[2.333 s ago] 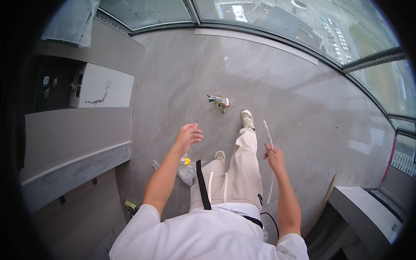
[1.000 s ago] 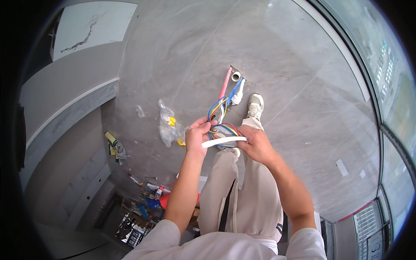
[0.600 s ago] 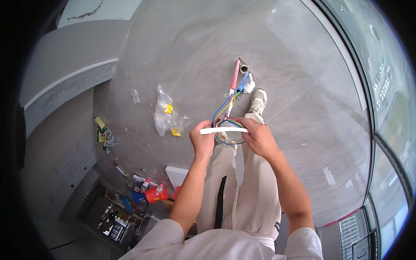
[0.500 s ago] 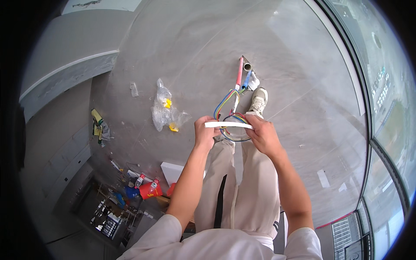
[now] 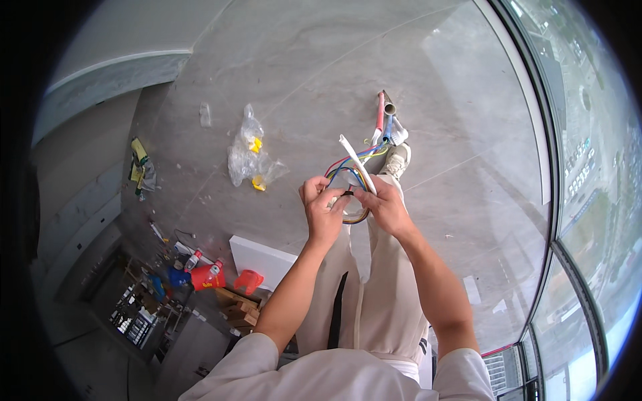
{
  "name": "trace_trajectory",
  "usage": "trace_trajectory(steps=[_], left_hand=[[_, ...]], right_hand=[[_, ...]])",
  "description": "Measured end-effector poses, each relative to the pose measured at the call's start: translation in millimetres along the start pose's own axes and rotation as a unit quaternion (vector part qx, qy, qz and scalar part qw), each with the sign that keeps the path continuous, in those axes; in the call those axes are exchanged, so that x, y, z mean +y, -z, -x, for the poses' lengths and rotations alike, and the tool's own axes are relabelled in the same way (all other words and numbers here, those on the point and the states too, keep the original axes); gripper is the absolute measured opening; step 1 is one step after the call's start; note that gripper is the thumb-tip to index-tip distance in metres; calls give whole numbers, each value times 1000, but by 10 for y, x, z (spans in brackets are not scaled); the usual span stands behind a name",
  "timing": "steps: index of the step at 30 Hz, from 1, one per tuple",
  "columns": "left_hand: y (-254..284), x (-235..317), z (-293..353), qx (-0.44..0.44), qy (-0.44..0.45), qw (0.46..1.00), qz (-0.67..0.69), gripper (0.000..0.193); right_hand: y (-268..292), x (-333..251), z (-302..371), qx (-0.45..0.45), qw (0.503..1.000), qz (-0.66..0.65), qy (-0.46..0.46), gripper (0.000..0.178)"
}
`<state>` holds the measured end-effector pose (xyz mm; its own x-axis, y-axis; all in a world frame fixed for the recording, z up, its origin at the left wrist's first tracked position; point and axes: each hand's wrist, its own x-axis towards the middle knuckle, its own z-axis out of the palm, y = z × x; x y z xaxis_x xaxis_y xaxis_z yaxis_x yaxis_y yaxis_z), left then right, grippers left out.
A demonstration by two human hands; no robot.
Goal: The person pulls a bundle of multicolored wires through a white conduit pipe, then uses a red crimping tool to secure the wires. The person works in a high-rise room with large windows, handling the conduit and wires by hand.
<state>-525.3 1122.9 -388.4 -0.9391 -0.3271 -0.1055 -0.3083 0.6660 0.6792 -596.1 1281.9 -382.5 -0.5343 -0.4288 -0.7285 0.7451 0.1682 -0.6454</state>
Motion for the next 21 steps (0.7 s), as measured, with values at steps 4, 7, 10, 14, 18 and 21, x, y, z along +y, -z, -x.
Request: trace_trajectory(steps=[4,7,10,14,18,21], left_hand=[[-75,-8,25,65,104,986,114,22],[-176,31,31,10,222,934,281,38],[-102,170,-106,-111,257,891,357,53],[-130,-56,-28,-182,336,877,292,12],[-34,-96,-28,-191,299,830,430,34],[43,-128,-157,-214,328,760,519,45]], right_hand=[[-4,-11,223,-20,999,-31,11,14],[85,-76,397,-72,991,68,87,18],[180,-179,494,-93,963,190,166,29],[189,-11,496,-39,989,65,123,22],[212,56,332,18,974,-192,-115,27],[119,150,244,-26,967,-213,-139,18]])
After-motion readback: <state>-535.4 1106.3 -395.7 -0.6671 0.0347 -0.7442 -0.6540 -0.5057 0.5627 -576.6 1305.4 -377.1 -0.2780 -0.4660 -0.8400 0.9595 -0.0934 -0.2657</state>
